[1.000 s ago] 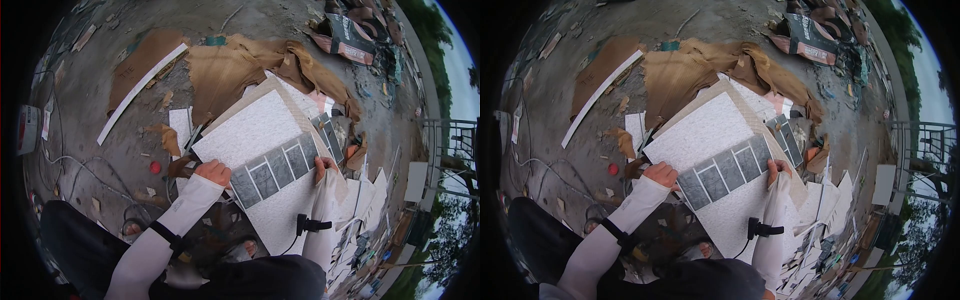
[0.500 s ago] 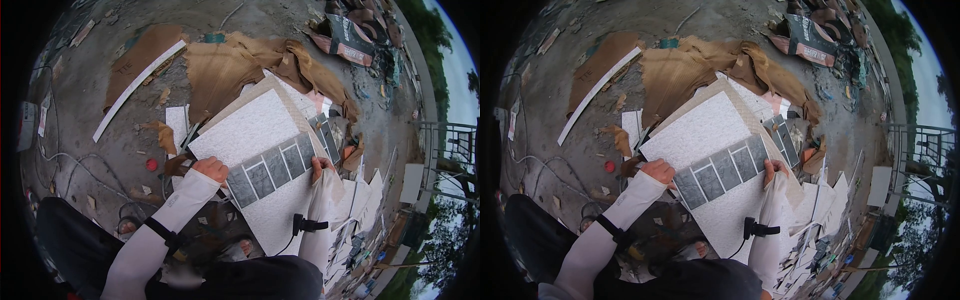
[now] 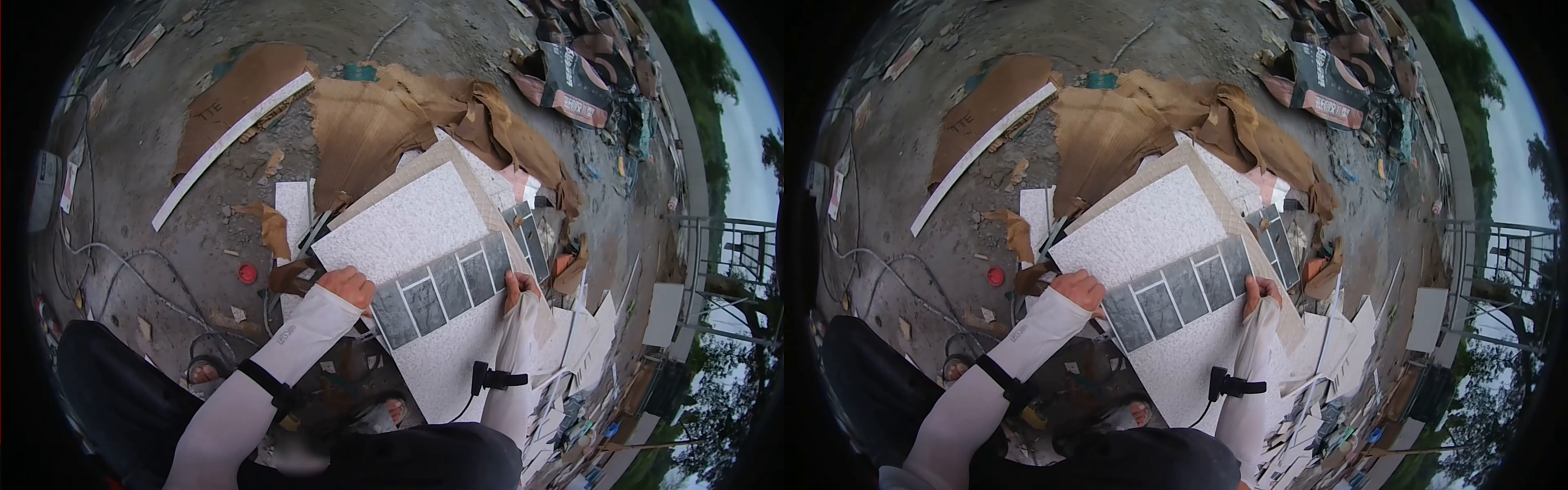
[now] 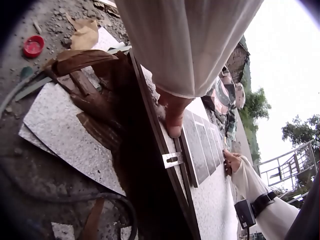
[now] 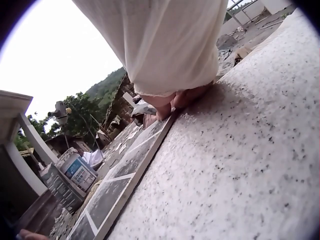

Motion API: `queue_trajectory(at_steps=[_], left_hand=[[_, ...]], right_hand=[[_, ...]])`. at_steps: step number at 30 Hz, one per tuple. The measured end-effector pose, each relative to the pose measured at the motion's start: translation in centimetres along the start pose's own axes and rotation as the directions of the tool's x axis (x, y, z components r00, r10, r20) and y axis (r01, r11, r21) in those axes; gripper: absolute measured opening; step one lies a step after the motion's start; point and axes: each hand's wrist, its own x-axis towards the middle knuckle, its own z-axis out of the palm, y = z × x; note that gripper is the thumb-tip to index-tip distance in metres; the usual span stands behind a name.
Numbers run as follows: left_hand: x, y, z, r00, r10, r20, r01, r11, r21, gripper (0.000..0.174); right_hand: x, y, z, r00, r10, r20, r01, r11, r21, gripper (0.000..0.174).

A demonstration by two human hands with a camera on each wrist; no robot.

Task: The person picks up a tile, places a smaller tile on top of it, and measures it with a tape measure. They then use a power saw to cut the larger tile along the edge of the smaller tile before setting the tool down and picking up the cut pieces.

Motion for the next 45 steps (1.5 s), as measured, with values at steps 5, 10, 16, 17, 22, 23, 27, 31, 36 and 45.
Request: queue_trajectory(at_steps=[5,10,16,17,22,23,27,31,36,45], left_hand=[[-0.1,0.0,0.2,0.999,0.021,-0.032,-0.019,0.999,0.038,0.041],[-0.2,0.0,0.5,0.999,0.013,-0.031,-0.012,0.999,0.049,0.041],[-0.3,0.0,0.5,0.999,0.006,-0.032,-0.005,0.999,0.036,0.042],[-0.5,0.1,0.5,1.000,-0.007,-0.023,0.007,1.000,0.027,0.042],[-0.6,0.0,-0.1,1.000,-0.027,0.003,0.027,0.999,-0.042,0.044],[-0.6,-0.2,0.0,1.000,-0.027,0.002,0.027,0.998,-0.063,0.044],[1.0,-1.7,-2.4,0.926,-0.061,0.372,0.088,0.995,-0.056,0.034],[7.1,-0.9,-7.1,0.955,0.023,0.297,0.012,0.993,-0.117,0.045],[12.7,4.0,-4.6,0.769,0.376,0.517,-0.455,0.890,0.029,0.071],[16.6,9.6,-1.8,0.491,0.147,0.859,-0.558,0.810,0.180,0.106]], right_hand=[[0.0,0.5,0.2,0.999,-0.031,-0.021,0.032,0.999,0.019,0.035],[0.0,0.6,0.2,1.000,0.003,-0.017,-0.003,1.000,0.023,0.034],[-0.1,-0.2,0.0,1.000,-0.015,-0.002,0.015,1.000,0.019,0.035],[-0.1,-0.4,-0.1,1.000,-0.007,-0.004,0.007,1.000,0.020,0.035],[-0.5,-1.8,-0.4,1.000,0.015,0.010,-0.014,0.999,-0.044,0.036],[-0.5,-2.0,-0.4,1.000,0.015,0.014,-0.015,0.999,-0.050,0.037],[-2.6,-2.5,-1.8,0.989,0.125,-0.077,-0.123,0.992,0.024,0.048],[-14.9,1.3,-5.5,0.953,0.232,-0.194,-0.148,0.917,0.370,0.033],[-35.1,4.5,-8.4,0.807,0.537,-0.247,-0.415,0.812,0.411,0.033],[-65.8,-0.3,-5.2,0.417,0.843,-0.340,-0.682,0.538,0.495,0.033]])
